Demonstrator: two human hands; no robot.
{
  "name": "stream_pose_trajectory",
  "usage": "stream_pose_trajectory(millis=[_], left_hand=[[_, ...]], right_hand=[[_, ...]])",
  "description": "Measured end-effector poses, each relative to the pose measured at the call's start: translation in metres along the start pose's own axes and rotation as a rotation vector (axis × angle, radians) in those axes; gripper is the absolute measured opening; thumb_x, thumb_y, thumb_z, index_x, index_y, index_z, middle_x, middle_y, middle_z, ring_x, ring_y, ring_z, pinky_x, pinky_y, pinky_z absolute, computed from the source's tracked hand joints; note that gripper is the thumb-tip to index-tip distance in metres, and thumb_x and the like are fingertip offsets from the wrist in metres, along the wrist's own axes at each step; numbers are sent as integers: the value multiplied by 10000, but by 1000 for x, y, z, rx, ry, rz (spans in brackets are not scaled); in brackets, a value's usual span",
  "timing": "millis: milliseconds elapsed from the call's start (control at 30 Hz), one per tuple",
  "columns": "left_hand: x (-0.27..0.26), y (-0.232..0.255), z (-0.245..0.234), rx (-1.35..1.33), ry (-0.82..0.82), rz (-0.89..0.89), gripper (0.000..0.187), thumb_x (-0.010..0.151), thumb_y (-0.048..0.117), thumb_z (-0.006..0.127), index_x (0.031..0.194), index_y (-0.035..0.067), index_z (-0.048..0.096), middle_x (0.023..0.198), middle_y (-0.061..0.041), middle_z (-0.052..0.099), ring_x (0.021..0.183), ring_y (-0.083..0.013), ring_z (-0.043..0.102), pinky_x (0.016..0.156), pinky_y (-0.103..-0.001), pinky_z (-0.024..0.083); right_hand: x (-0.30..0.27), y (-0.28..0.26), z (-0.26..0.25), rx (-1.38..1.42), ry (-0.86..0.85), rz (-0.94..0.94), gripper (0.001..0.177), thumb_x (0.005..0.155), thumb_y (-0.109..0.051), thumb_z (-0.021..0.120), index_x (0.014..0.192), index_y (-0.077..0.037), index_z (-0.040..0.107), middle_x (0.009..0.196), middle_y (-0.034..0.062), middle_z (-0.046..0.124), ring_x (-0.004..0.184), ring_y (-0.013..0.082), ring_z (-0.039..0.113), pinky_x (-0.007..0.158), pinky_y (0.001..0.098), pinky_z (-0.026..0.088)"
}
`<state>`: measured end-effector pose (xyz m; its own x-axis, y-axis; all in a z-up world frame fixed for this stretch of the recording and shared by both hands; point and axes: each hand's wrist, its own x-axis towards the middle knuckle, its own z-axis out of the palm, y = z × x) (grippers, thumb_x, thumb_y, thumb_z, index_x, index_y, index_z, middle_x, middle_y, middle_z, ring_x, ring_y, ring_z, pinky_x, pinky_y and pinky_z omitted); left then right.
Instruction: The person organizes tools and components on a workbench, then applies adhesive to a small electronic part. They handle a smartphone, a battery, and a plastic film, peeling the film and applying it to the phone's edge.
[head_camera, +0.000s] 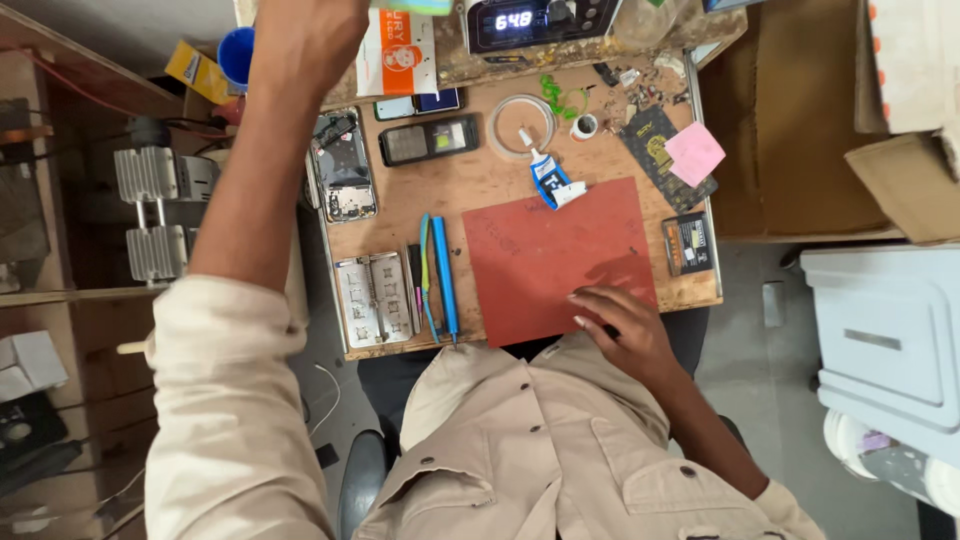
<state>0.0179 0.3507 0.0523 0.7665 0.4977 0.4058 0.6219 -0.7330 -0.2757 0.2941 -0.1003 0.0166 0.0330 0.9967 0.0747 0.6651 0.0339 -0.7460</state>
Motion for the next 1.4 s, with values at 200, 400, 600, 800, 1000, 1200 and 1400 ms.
stream_pose_trajectory(millis=[200, 400, 600, 800, 1000, 1200, 1400], left_hand=[[-80, 107, -57, -53, -142, 67, 572, 703, 5, 584, 1273, 51, 619, 1360, -180, 634, 1257, -307, 624, 991, -399, 568], [-175, 284, -101, -703, 18, -30, 464, 900, 33, 644, 1363, -2, 655, 1468, -161, 597, 1432, -308, 521, 1161, -438, 471], [-165, 311, -129, -835, -130, -180, 420, 828, 153, 717, 1217, 0, 671, 1432, -179, 625, 1358, -333, 558, 1076, -475, 471], [-123, 248, -106, -700, -470, -385, 413, 987, 189, 633, 1377, 55, 607, 1306, -160, 689, 1183, -319, 651, 1038, -429, 522], [-33, 104, -7, -300, 24, -406, 787, 693, 312, 874, 1360, 2, 593, 1450, -239, 529, 1341, -416, 473, 1081, -541, 365], [-57, 93, 31, -422, 14, -422, 210, 1017, 166, 778, 1219, 134, 729, 1392, -29, 687, 1325, -227, 616, 1088, -386, 522], [-53, 106, 3, -356, 292, -276, 321, 788, 120, 771, 1101, 49, 757, 1224, -119, 732, 1139, -337, 693, 899, -396, 564]], right_hand=[[21, 11, -5, 848, -47, 210, 573, 920, -225, 681, 1443, -59, 514, 1251, 115, 709, 1066, 200, 726, 838, 342, 635], [22, 30, 39, 1124, -54, 470, 605, 973, -238, 681, 1469, 30, 463, 1210, 106, 670, 956, 145, 626, 703, 304, 529], [32, 66, 21, 480, -203, 437, 440, 917, -128, 644, 1341, -10, 636, 1058, 90, 758, 877, 134, 690, 745, 300, 565], [34, 5, -14, -207, 81, 207, 400, 892, -140, 680, 1285, -71, 671, 1207, 159, 699, 1068, 319, 677, 911, 408, 544], [32, -21, -10, -172, 144, -12, 358, 872, -80, 698, 1230, -66, 698, 1280, 142, 678, 1183, 325, 643, 1015, 431, 504], [11, -4, -29, -108, 329, 72, 290, 872, -12, 695, 1155, -66, 727, 1208, 113, 717, 1146, 291, 693, 978, 377, 542], [15, -3, -33, -96, 279, 21, 325, 864, 13, 684, 1179, -55, 721, 1229, 120, 706, 1136, 294, 696, 964, 367, 554]])
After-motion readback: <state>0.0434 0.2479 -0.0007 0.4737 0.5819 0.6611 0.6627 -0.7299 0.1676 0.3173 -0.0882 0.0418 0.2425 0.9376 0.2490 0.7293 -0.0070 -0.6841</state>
